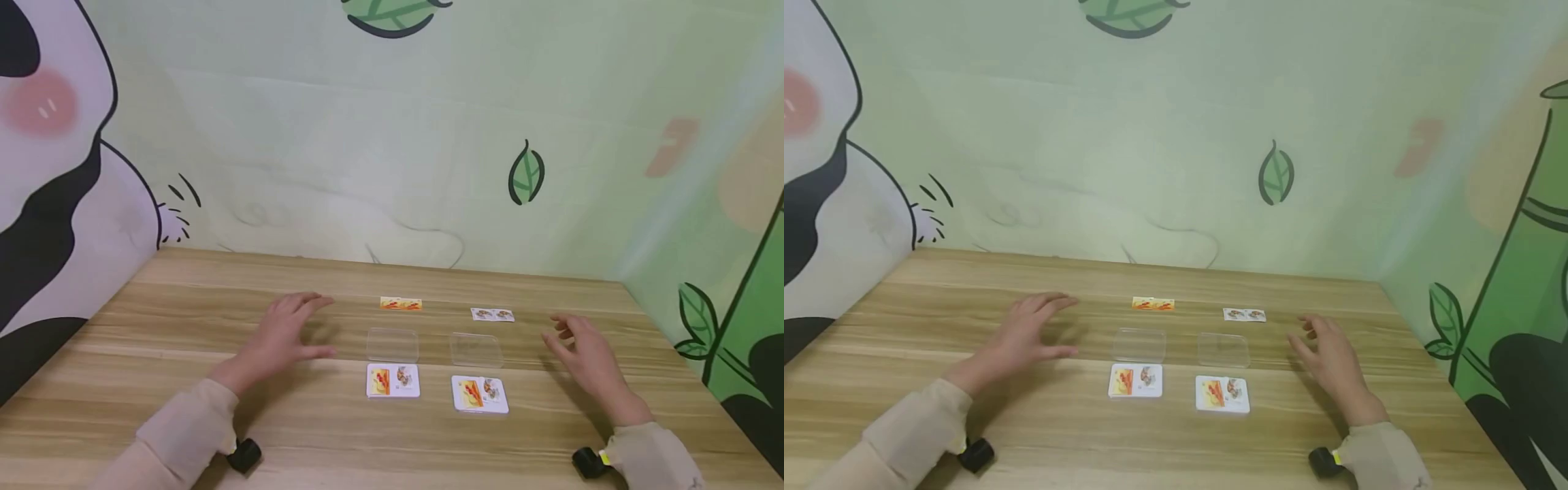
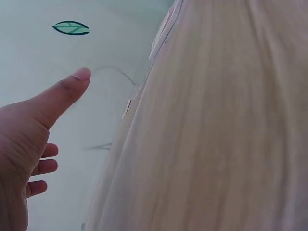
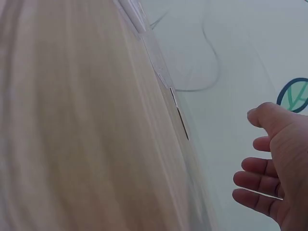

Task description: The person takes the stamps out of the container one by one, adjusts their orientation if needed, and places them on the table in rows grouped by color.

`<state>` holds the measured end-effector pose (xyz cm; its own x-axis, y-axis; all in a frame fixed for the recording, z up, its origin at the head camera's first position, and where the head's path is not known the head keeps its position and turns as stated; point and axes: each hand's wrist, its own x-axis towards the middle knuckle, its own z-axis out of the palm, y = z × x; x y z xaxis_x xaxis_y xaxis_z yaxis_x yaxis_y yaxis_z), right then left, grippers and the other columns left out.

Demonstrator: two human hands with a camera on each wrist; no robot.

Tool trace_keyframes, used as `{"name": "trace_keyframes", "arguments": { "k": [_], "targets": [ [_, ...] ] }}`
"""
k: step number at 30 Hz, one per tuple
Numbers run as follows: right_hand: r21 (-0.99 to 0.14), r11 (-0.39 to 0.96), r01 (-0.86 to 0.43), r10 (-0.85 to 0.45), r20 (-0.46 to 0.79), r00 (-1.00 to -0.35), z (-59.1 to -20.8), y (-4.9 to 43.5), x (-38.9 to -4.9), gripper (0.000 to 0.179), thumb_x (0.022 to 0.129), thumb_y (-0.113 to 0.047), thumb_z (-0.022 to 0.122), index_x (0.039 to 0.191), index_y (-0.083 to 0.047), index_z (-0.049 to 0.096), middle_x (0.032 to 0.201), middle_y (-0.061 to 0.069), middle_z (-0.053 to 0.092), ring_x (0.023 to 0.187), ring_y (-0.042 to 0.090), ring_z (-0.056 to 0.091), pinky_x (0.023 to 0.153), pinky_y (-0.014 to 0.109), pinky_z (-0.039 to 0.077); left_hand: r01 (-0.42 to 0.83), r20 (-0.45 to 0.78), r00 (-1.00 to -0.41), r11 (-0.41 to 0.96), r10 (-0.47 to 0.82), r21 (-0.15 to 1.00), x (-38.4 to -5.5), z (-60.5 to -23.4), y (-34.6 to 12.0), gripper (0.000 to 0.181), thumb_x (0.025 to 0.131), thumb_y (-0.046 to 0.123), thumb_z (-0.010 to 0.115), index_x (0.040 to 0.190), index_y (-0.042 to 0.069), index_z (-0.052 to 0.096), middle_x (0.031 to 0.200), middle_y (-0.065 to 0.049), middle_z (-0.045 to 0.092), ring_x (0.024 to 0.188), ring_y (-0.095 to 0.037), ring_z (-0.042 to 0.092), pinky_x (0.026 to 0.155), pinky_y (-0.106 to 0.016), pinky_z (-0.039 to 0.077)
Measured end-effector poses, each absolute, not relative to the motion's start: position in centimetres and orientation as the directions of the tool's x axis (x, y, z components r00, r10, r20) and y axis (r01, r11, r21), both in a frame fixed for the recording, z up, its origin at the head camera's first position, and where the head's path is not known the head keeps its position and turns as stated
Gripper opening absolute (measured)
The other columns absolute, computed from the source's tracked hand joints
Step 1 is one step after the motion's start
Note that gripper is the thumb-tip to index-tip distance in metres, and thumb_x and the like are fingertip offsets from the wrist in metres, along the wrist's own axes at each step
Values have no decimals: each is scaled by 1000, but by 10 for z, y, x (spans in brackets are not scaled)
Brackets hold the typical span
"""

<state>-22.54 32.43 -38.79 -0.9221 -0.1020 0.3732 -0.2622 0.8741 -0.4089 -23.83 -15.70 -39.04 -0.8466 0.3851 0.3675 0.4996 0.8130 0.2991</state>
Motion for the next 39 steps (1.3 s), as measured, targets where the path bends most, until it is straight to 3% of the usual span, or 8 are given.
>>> {"name": "trace_keyframes", "arguments": {
  "k": [5, 12, 25, 39],
  "targets": [
    [-421, 866, -269, -106, 372, -922, -382, 320, -224, 40, 94, -19, 59, 123, 7, 53, 105, 23, 59, 91, 33, 61, 76, 45, 53, 512, 355, -847, 787, 396, 343, -234, -387, -152, 84, 67, 50, 82, 136, 15, 51, 130, -12, 55, 123, -34, 48, 106, -55, 36],
    [-397, 872, -286, -114, 404, -908, -378, 316, -222, 35, 92, -18, 63, 118, 5, 57, 94, 15, 60, 81, 23, 60, 67, 31, 49, 538, 333, -838, 756, 432, 373, -230, -385, -148, 77, 67, 45, 83, 132, 14, 55, 118, -8, 58, 113, -29, 53, 96, -50, 45],
    [-456, 833, -313, -117, 409, -905, -368, 301, -219, 29, 91, -16, 64, 112, 3, 60, 92, 11, 60, 78, 3, 50, 65, 19, 48, 575, 315, -815, 742, 486, 345, -225, -383, -139, 65, 71, 44, 81, 124, 13, 59, 114, -4, 61, 111, -26, 54, 95, -47, 46],
    [-572, 761, -307, -120, 340, -933, -353, 277, -208, 25, 93, -16, 62, 111, 2, 60, 97, 12, 63, 77, 1, 51, 67, 19, 49, 582, 308, -811, 745, 498, 327, -218, -385, -127, 61, 71, 44, 81, 119, 13, 61, 110, -3, 61, 108, -24, 54, 93, -44, 47]
  ]
}}
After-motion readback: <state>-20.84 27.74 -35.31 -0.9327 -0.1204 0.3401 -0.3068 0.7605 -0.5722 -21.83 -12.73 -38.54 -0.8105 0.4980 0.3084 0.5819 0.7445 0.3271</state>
